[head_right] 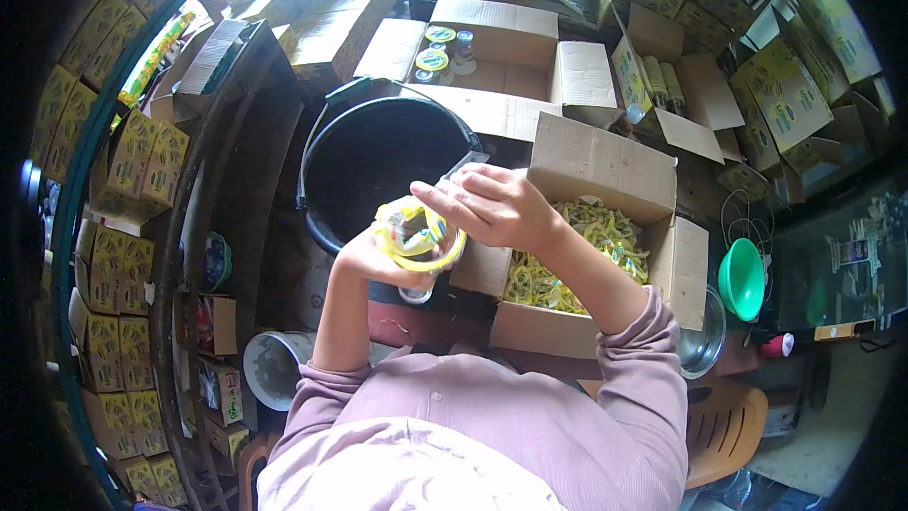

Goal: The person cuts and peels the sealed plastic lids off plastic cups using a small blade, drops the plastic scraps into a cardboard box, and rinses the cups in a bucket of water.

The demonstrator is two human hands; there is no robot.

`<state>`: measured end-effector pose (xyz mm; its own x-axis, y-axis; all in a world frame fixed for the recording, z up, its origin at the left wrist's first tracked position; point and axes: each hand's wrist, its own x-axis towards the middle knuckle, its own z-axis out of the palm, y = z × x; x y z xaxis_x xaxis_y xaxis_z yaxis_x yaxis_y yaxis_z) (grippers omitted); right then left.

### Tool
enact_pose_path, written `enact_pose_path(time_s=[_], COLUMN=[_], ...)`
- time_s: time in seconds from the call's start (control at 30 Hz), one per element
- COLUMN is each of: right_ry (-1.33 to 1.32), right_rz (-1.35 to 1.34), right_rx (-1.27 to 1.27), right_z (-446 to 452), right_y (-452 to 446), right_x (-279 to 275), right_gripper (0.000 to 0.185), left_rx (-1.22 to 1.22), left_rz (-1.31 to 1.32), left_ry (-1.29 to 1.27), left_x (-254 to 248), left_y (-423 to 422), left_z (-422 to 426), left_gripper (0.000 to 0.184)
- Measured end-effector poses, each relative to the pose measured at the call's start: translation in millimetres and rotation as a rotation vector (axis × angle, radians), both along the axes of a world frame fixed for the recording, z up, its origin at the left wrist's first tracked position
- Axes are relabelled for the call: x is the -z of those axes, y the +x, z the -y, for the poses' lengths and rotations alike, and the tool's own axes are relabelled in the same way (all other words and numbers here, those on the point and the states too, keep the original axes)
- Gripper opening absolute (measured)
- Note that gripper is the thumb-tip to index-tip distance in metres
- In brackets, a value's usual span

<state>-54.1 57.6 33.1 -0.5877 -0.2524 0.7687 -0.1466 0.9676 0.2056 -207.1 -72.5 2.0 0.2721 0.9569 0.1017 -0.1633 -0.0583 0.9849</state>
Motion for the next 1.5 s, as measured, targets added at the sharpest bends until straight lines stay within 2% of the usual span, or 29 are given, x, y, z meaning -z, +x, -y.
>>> enact_pose_path(time_s=[0.03,0.13,0.23,0.27,0.33,0.4,0.43,0.47,0.53,0.73,0.77,0.87,0.97,1.07,1.13,1.17,1.27,1.5], right_ry=[-0.003,-0.025,-0.029,-0.037,-0.052,-0.018,0.009,0.038,0.02,-0.005,-0.032,-0.043,-0.049,-0.076,-0.081,-0.076,-0.057,-0.043], right_rz=[-0.011,0.004,0.076,0.075,0.073,0.057,0.051,0.045,0.056,0.111,0.102,0.069,0.082,0.106,0.105,0.097,0.063,0.012], right_rx=[-0.01,-0.017,0.017,0.018,0.017,0.07,0.114,0.159,0.157,0.158,0.139,0.105,0.1,0.096,0.088,0.082,0.065,0.054], right_z=[1.8,1.7,-0.2,-0.8,-1.9,-4.0,-5.4,-7.2,-9.3,-9.2,-9.1,-9.5,-6.4,-4.3,-2.7,-1.6,-1.5,1.7], right_y=[0.3,3.8,9.9,10.4,10.1,10.2,11.3,11.6,9.9,9.2,9.4,9.8,12.5,15.6,17.5,17.8,19.2,24.1], right_x=[-1.3,-3.3,-4.7,-5.4,-6.6,-7.9,-8.0,-8.1,-4.6,-0.3,0.3,5.7,6.4,7.1,7.4,6.7,10.2,10.9], right_gripper=[0.044,0.04,0.035,0.035,0.037,0.04,0.043,0.046,0.046,0.046,0.045,0.044,0.045,0.045,0.044,0.044,0.04,0.034], left_rx=[0.11,0.202,0.159,0.125,0.019,-0.05,-0.126,-0.23,-0.309,-0.525,-0.515,-0.395,-0.296,-0.294,-0.148,-0.164,0.041,0.271], left_rz=[-0.039,0.184,0.356,0.408,0.358,0.285,0.251,0.159,0.153,-0.251,-0.2,-0.122,-0.154,-0.062,-0.019,0.02,0.169,0.307], left_ry=[-0.05,0.003,-0.008,-0.014,-0.036,0.072,0.017,0.084,0.089,0.206,0.17,0.123,0.095,0.134,-0.017,-0.002,-0.101,-0.103], left_x=[3.4,9.2,7.9,20.7,4.4,1.6,-4.6,4.0,5.9,-4.3,-3.0,1.5,-1.2,-6.1,-0.8,6.5,5.4,6.7], left_y=[-0.9,3.7,7.2,5.2,5.3,-1.7,-3.6,-5.3,1.5,22.0,21.5,15.0,16.4,17.5,15.0,15.9,13.5,21.3], left_z=[-2.5,-7.0,-9.2,-10.3,-4.2,-6.5,-2.5,-1.9,0.0,-7.9,-8.2,-6.9,-5.8,-1.8,-2.8,-1.5,-2.0,-11.3], left_gripper=[0.048,0.036,0.041,0.06,0.059,0.062,0.066,0.068,0.067,0.057,0.05,0.06,0.063,0.065,0.055,0.056,0.053,0.045])
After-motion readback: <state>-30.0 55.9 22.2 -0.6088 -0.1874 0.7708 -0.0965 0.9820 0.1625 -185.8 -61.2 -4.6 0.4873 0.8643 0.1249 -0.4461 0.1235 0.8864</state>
